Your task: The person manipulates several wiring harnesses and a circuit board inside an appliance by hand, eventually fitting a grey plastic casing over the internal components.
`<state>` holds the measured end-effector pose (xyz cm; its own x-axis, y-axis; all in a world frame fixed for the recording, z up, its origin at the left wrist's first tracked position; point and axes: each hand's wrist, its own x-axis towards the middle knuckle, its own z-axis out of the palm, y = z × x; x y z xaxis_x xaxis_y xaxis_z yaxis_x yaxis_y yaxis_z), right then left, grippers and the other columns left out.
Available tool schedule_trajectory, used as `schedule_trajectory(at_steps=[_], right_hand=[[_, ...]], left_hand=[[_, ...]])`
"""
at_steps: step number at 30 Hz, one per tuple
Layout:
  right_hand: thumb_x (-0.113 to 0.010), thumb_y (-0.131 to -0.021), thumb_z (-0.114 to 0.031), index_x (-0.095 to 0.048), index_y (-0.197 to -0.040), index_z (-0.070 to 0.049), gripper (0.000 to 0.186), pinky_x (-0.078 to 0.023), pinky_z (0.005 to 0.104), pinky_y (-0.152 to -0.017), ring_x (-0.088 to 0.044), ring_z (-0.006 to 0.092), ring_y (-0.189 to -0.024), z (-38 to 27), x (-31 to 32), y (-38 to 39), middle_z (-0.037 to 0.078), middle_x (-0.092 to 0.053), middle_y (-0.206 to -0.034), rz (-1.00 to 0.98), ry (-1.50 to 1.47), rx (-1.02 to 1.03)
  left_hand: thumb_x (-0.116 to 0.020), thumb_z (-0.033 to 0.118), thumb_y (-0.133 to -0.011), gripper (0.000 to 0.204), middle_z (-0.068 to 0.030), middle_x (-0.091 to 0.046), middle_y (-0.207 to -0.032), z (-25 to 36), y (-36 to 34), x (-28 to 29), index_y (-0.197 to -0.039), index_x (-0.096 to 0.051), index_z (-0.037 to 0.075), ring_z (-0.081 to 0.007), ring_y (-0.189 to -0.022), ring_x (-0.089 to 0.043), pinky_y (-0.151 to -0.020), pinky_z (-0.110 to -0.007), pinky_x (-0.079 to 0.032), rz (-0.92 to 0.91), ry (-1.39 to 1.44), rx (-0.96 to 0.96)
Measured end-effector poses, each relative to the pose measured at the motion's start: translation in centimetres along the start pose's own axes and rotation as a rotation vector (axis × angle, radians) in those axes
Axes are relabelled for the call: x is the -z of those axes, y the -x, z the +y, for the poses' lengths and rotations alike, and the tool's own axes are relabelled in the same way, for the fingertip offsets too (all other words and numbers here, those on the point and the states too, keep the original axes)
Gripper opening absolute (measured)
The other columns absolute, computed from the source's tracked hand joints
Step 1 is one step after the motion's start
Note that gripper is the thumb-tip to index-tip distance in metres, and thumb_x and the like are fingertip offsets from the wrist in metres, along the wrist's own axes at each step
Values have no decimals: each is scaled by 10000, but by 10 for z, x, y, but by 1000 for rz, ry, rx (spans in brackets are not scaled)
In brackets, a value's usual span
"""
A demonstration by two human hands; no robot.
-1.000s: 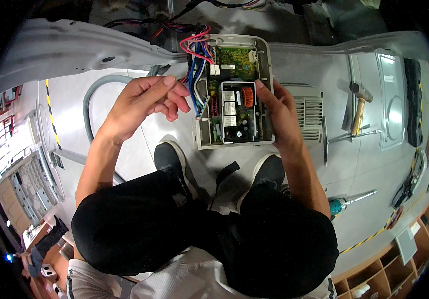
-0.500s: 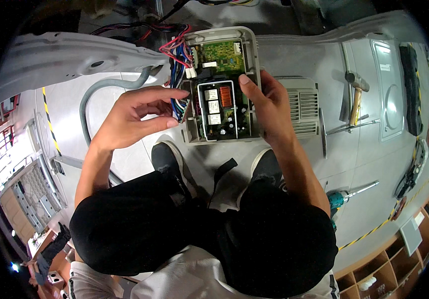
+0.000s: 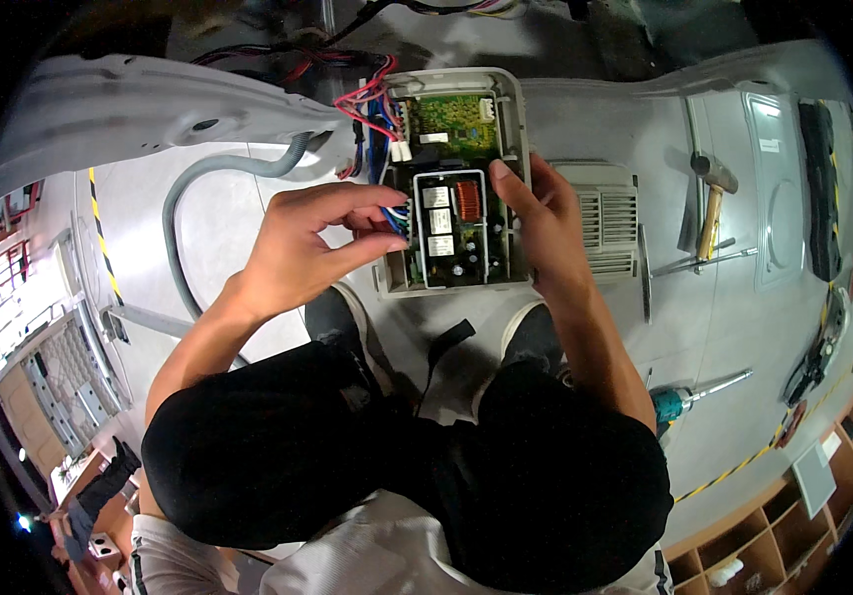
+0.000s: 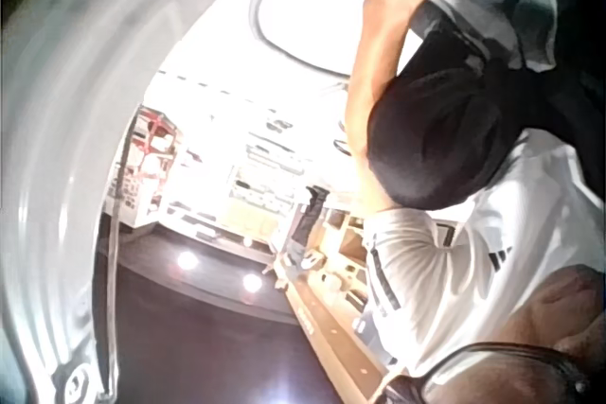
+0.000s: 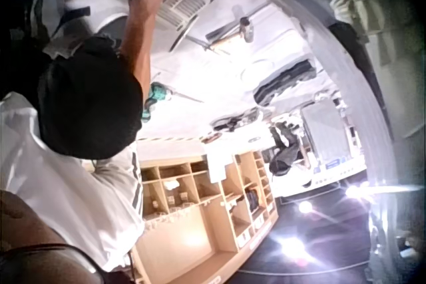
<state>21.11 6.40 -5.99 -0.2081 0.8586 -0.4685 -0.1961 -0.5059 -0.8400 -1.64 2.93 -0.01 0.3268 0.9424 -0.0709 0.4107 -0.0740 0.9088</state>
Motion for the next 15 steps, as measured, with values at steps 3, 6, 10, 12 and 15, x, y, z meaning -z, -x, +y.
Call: schedule_trajectory(at_steps=[3, 6, 10, 12, 15], right_hand=[[-561, -923, -202, -585, -1115, 13, 289, -485, 224, -678, -610, 81, -775, 3, 4, -1, 46, -651, -939, -8, -43, -42], [-557, -925, -199, -584, -1104, 7, 274, -489, 225, -656, -613, 81, -751, 2, 3, -1, 45, -651, -924, -19, -69, -62], [-558, -924, -201, -580, -1098, 1, 268, -497, 232, -649, -617, 80, -739, 2, 1, -1, 43, -650, -913, -18, -47, -55], [-557, -925, -203, -580, -1097, 1, 268, -496, 231, -648, -617, 79, -737, 3, 3, -1, 43, -649, -912, -31, -45, -53], [-594, -907, -208, -594, -1083, 4, 275, -478, 236, -697, -601, 80, -785, 3, 5, -1, 39, -649, -914, -38, -73, -69]], left_hand=[[-742, 51, -755, 315, -91, -663, -858, 5, -3, -2, -1054, -651, 12, -129, -672, -612, -621, -250, -506, 22, -28, -70], [-714, 33, -761, 327, -95, -652, -838, 5, -2, -3, -1080, -639, 24, -153, -673, -613, -608, -260, -502, 54, -54, -150], [-696, 13, -759, 334, -88, -644, -858, 1, -2, 3, -1086, -633, 33, -149, -677, -597, -606, -265, -499, 62, -97, -182], [-686, 3, -754, 336, -86, -633, -875, -1, -1, 6, -1084, -632, 38, -155, -677, -589, -605, -271, -495, 64, -129, -197], [-663, -18, -741, 339, -85, -600, -875, -4, -2, 9, -1072, -630, 46, -185, -678, -579, -599, -294, -486, 73, -224, -225]])
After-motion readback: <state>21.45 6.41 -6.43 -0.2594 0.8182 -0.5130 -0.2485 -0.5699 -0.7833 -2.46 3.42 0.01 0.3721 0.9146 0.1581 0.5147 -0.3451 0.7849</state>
